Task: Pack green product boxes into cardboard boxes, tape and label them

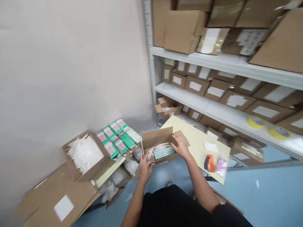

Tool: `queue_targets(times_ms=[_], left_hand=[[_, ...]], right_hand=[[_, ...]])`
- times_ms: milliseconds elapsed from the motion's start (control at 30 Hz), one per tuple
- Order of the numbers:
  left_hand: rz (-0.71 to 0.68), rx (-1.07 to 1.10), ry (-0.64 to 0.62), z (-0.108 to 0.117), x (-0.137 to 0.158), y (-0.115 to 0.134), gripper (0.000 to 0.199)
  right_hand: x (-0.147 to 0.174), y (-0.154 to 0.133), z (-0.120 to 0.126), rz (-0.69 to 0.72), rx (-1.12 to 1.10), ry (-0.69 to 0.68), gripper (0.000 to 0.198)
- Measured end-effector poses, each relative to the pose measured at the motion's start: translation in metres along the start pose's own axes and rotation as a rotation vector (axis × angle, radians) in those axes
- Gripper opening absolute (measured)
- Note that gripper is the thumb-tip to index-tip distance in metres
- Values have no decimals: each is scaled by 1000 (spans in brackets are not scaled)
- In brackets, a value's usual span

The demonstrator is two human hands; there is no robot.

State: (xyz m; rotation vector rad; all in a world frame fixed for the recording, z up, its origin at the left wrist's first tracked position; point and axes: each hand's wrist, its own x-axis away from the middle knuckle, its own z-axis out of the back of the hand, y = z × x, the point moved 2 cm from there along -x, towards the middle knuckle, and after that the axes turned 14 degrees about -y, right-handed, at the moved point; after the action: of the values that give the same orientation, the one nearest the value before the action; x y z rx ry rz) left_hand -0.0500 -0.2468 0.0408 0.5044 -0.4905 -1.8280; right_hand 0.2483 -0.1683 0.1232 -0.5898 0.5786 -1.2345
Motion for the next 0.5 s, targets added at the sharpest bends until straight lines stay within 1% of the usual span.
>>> queue_targets(times_ms=[100, 200, 333, 500], left_hand=[[-102, 4, -100, -22, -55, 33, 15], [-197, 22, -194, -40, -102, 60, 13], [-288, 45, -304, -62, -157, 83, 13], [-406, 44, -459, -96, -226, 94, 15]], right_hand=[[27, 45, 48, -114, -2, 104, 58], [54, 80, 79, -236, -19, 196, 61], [77, 110, 99, -354, -41, 268, 64], [90, 137, 114, -502, 15, 368, 62]])
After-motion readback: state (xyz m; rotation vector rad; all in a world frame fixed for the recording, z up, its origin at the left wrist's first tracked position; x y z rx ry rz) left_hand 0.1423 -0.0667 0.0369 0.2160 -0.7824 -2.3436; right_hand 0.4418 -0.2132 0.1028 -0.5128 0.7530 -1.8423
